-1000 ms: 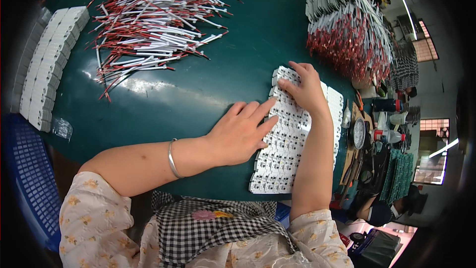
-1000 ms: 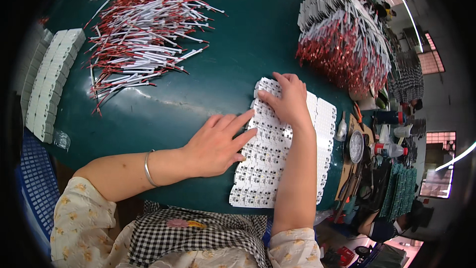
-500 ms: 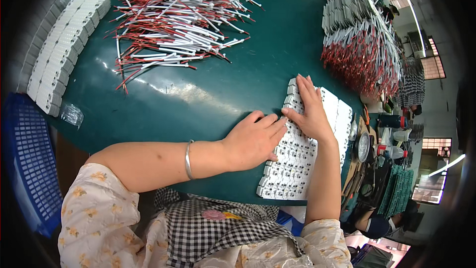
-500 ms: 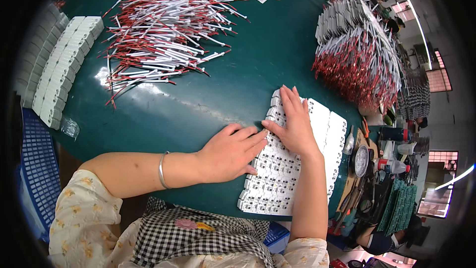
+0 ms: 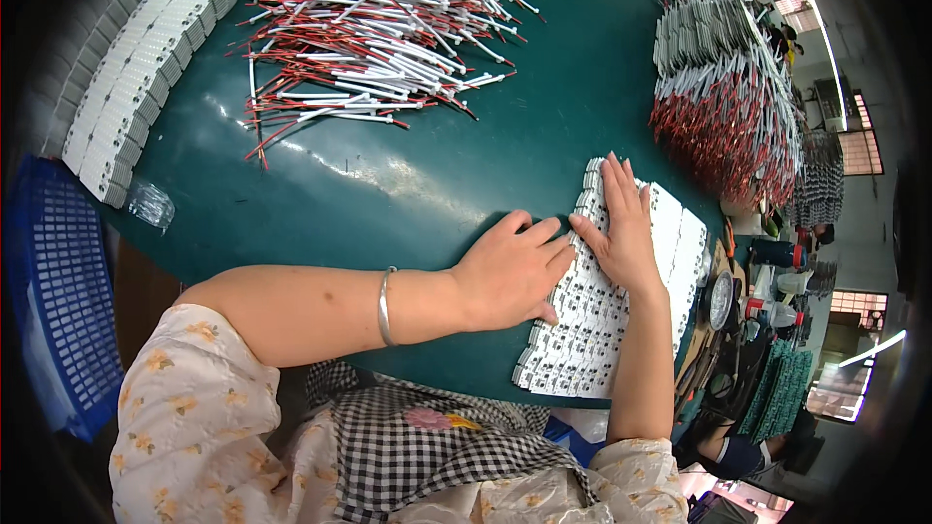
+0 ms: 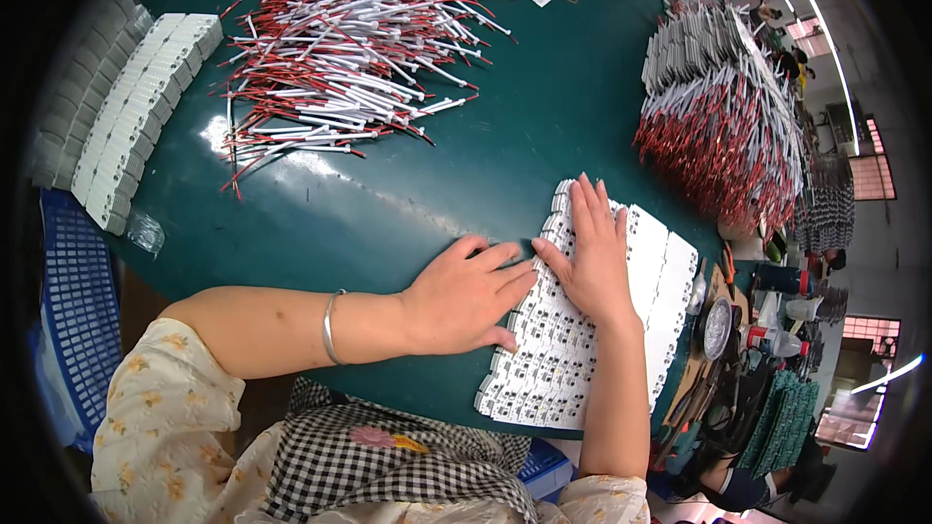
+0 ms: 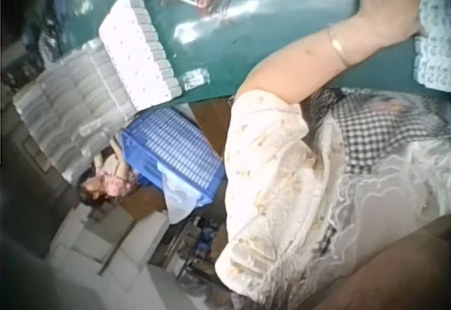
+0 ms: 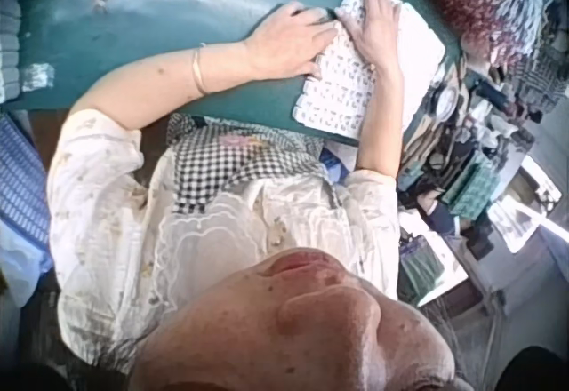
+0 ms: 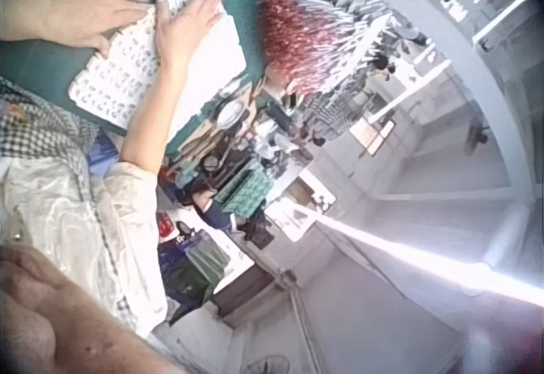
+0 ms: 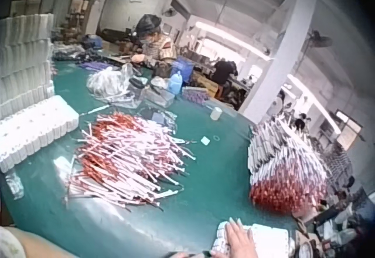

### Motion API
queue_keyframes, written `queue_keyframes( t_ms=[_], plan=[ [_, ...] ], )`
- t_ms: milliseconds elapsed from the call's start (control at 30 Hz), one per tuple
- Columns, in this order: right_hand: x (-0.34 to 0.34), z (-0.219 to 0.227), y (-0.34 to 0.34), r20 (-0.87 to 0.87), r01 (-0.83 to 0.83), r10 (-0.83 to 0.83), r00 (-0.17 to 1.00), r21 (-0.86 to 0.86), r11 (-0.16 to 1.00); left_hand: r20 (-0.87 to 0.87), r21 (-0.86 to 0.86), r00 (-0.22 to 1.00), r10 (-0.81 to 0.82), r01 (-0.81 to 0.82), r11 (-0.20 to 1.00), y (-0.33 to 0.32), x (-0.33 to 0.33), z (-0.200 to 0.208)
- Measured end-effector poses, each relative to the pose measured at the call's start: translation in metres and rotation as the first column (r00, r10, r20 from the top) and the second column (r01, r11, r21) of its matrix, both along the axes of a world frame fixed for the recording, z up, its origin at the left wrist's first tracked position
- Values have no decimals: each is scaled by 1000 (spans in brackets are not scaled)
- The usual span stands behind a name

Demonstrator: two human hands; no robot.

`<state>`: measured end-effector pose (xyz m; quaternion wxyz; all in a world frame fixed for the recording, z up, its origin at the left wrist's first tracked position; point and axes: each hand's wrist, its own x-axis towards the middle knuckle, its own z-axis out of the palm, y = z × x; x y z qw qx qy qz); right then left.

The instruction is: The person solders wires onto LED circuit board strips using a soldering gun, stacks and tapes the assembled boards, and aligns another board panel to solder more wires.

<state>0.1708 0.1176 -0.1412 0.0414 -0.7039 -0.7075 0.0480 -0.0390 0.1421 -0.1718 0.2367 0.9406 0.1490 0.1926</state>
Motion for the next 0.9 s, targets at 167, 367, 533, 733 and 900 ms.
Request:
queue_keyframes(
  t_ms=[167,367,533,733,900],
  plan=[
    [8,3,-4,-29,19,-20,999,-36,999,59,124,997,48,-56,991,-5,-1,-5],
    [14,4,-7,-79,14,-18,997,-54,998,2,174,999,48,-48,983,-6,-2,-8],
    [16,4,-13,-14,32,-32,999,-45,999,-17,173,999,52,-48,984,-9,1,-5],
    [-4,-1,-14,124,11,-11,992,-2,1000,-46,72,998,-38,41,997,-1,-5,-4],
    [3,-5,-15,62,44,-43,997,-22,999,-85,196,996,15,2,981,-3,-6,-6]
  ],
)
